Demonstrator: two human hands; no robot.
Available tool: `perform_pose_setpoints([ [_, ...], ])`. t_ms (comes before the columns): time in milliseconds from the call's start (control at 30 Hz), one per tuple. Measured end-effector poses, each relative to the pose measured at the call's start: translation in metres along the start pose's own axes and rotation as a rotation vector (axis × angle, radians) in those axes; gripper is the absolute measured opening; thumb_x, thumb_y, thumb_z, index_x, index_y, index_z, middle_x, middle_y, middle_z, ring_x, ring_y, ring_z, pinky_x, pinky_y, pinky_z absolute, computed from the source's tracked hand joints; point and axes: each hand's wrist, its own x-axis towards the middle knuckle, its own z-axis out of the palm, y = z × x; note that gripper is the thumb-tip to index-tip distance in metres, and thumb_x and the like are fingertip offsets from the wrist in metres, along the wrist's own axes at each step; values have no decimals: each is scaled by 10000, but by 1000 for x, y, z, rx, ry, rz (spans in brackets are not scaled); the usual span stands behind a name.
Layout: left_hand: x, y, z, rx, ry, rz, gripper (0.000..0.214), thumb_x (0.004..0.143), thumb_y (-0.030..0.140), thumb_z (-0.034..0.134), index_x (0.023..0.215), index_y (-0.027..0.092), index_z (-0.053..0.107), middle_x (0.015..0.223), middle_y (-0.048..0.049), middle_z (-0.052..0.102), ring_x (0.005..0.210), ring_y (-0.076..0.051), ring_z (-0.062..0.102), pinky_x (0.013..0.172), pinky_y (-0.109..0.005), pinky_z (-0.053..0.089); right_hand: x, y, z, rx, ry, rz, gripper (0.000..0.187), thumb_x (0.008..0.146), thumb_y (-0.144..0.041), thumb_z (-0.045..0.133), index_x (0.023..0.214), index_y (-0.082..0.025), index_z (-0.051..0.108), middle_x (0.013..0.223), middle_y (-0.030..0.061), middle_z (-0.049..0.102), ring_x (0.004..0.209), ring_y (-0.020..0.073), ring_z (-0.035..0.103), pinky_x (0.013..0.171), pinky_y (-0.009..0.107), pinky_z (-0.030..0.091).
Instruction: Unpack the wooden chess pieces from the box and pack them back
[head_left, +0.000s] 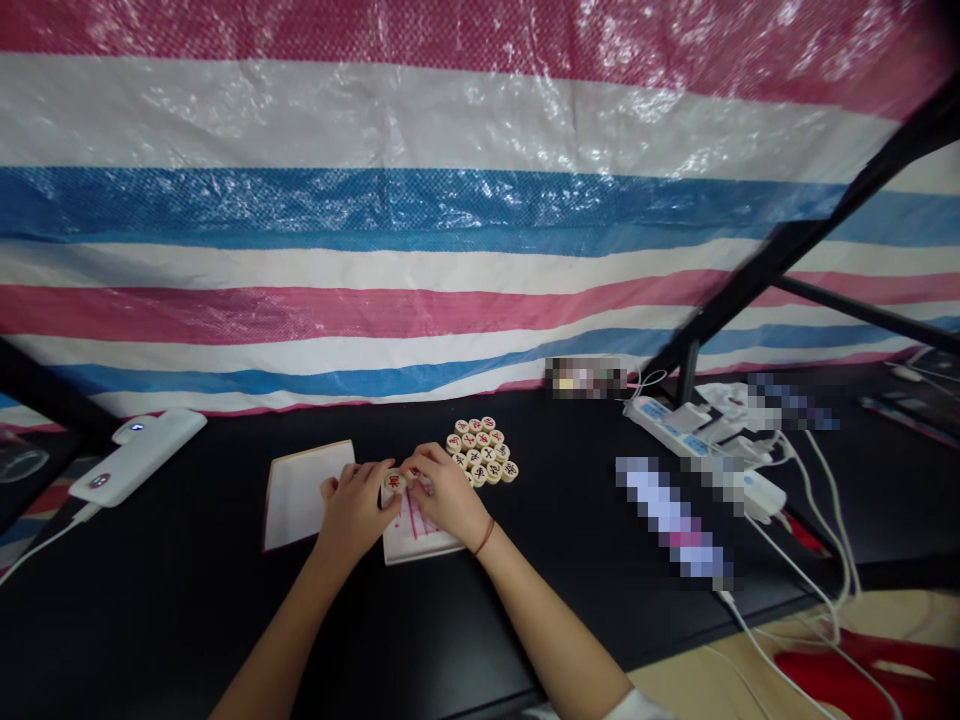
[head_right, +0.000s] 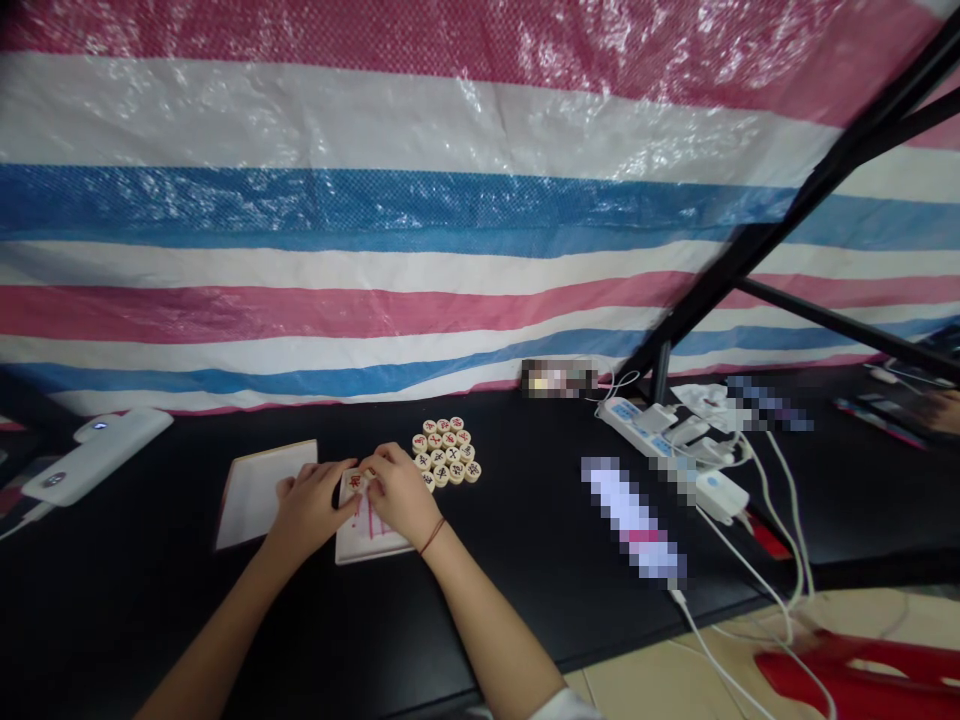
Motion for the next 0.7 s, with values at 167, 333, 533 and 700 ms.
perform_pose_setpoints([
  [167, 0, -2, -1, -14, -25, 23, 422, 819, 307, 538, 1236, 254, 572, 1209, -88, 645, 1111, -287, 511, 887, -450, 322, 1, 3, 7, -12, -53, -32, 249, 767, -15, 535, 943, -181, 598, 998, 49, 590, 954, 156, 570, 873, 270, 456],
  [333, 0, -3, -3, -17, -32, 31, 397, 819, 297, 545, 1213, 265, 590, 1192, -75, 654, 1100, -281, 527, 886, -436, 336, 0, 5, 16, -94, -103, -84, 190, 802, -42, 563, 903, -188, 632, 1018, 54, 609, 949, 156, 569, 876, 282, 448],
  [533, -1, -1, 0, -24, 16, 34, 355, 825, 280, 537, 1173, 291, 611, 1202, -49, 652, 1087, -268, 549, 903, -440, 329, 10, 13, -11, -122, 0, -1, 179, 865, -126, 529, 980, -196, 646, 1038, 48, 615, 962, 141, 588, 866, 253, 447],
  [700, -1, 5, 1, -47, 34, 44, 331, 829, 222, 521, 1133, 305, 621, 1219, -27, 644, 1092, -247, 566, 906, -430, 315, 45, 36, -51, -517, -91, 410, 311, 909, -313, 484, 1174, -194, 596, 1148, 108, 601, 930, 203, 633, 788, 299, 460],
])
